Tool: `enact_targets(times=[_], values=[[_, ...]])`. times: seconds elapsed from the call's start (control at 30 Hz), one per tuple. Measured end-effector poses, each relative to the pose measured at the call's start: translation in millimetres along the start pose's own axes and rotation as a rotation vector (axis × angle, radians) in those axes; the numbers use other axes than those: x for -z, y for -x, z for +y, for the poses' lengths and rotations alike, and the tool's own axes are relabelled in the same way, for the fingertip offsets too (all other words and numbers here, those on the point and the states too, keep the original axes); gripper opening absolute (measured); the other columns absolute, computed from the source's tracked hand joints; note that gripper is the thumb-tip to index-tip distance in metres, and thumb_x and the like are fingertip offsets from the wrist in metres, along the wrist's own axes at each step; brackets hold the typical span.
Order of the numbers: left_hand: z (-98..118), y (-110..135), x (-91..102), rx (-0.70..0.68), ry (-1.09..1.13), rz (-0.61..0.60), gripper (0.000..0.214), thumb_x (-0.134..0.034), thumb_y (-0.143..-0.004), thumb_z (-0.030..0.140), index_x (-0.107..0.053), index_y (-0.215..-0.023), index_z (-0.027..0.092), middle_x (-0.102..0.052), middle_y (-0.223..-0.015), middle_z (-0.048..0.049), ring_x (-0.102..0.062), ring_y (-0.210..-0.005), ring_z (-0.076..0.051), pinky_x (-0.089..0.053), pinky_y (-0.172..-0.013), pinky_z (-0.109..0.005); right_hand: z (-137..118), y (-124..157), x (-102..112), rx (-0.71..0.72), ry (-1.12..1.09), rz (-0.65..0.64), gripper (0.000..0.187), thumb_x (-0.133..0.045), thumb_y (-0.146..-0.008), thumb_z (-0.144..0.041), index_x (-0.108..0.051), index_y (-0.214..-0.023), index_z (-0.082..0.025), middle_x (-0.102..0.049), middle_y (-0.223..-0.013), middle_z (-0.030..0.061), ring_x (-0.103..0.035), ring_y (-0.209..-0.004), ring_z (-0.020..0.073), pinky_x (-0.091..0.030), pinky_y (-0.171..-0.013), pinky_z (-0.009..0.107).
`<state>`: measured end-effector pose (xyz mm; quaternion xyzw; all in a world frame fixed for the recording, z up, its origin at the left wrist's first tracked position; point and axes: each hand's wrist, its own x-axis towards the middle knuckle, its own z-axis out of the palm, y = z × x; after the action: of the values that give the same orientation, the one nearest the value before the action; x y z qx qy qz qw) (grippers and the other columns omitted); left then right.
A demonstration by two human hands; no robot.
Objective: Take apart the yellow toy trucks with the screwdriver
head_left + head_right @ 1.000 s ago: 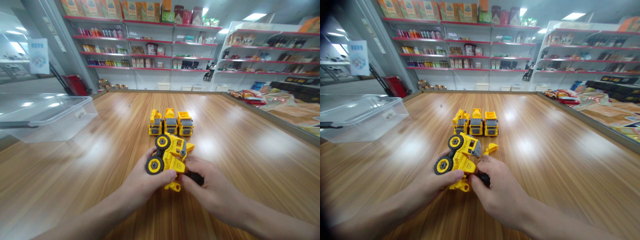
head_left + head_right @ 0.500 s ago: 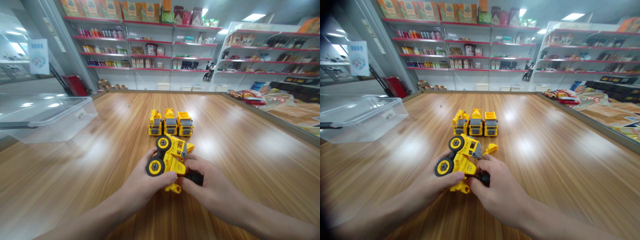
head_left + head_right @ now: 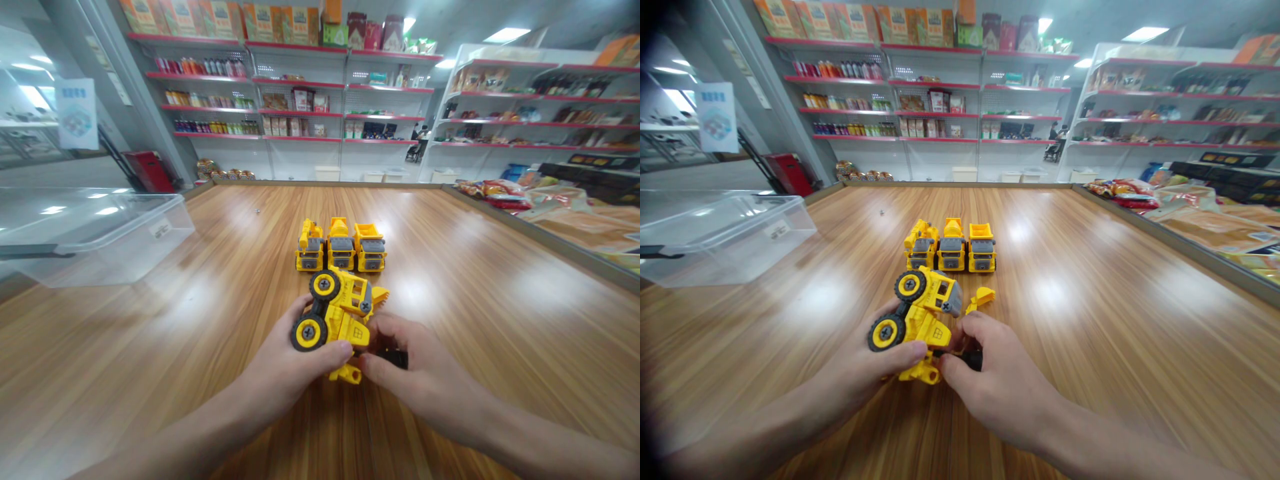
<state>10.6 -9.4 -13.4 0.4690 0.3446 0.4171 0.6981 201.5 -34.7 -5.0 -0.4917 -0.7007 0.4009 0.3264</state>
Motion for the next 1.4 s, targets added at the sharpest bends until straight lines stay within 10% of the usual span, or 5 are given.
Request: enact_targets(times=[0.27,0.6,0.83,1.4], values=[[10,1,-1.8,-0.024,-0.296,0.194,0.062,-0.080,-0.072,0.024,-0.048,-0.125,0.017,-0.071,-0.113,-0.0091,-0.070,-0.096,-0.023,-0.055,-0.075,-0.028,2,0,1,-0.048,0.143,0.016,0.007,-0.051,-0.086,-0.015,-0.057,-0.086,-0.019,-0.066,-0.078,0.0026,-0.062,-0.069,0.0178,-0.045,-0.060,0.029],[12,3,0.1,-0.135,-0.639,0.163,0.064,-0.074,-0.076,0.020,-0.043,-0.132,0.022,-0.065,-0.122,-0.0075,-0.065,-0.109,-0.025,-0.051,-0.093,-0.038,6,1,1,-0.017,0.357,0.043,0.013,-0.052,-0.079,-0.008,-0.053,-0.075,-0.020,-0.060,-0.065,-0.0022,-0.054,-0.058,0.0131,-0.035,-0.052,0.026],[18,7,-6.6,-0.036,-0.483,0.145,0.067,-0.078,-0.075,0.030,-0.045,-0.132,0.018,-0.066,-0.125,-0.0128,-0.065,-0.113,-0.028,-0.052,-0.092,-0.036,0,4,-6,-0.024,0.065,-0.077,0.025,-0.072,-0.077,-0.022,-0.059,-0.099,-0.023,-0.071,-0.086,0.0002,-0.066,-0.070,0.0166,-0.047,-0.057,0.025],[14,3,-7.1,0.071,-0.150,0.085,0.068,-0.082,-0.071,0.018,-0.047,-0.128,0.016,-0.071,-0.118,-0.0136,-0.070,-0.103,-0.027,-0.056,-0.086,-0.035,4,1,-6,0.253,0.270,0.124,0.034,-0.075,-0.077,-0.030,-0.063,-0.107,-0.020,-0.070,-0.095,0.0028,-0.066,-0.081,0.0180,-0.052,-0.072,0.029]])
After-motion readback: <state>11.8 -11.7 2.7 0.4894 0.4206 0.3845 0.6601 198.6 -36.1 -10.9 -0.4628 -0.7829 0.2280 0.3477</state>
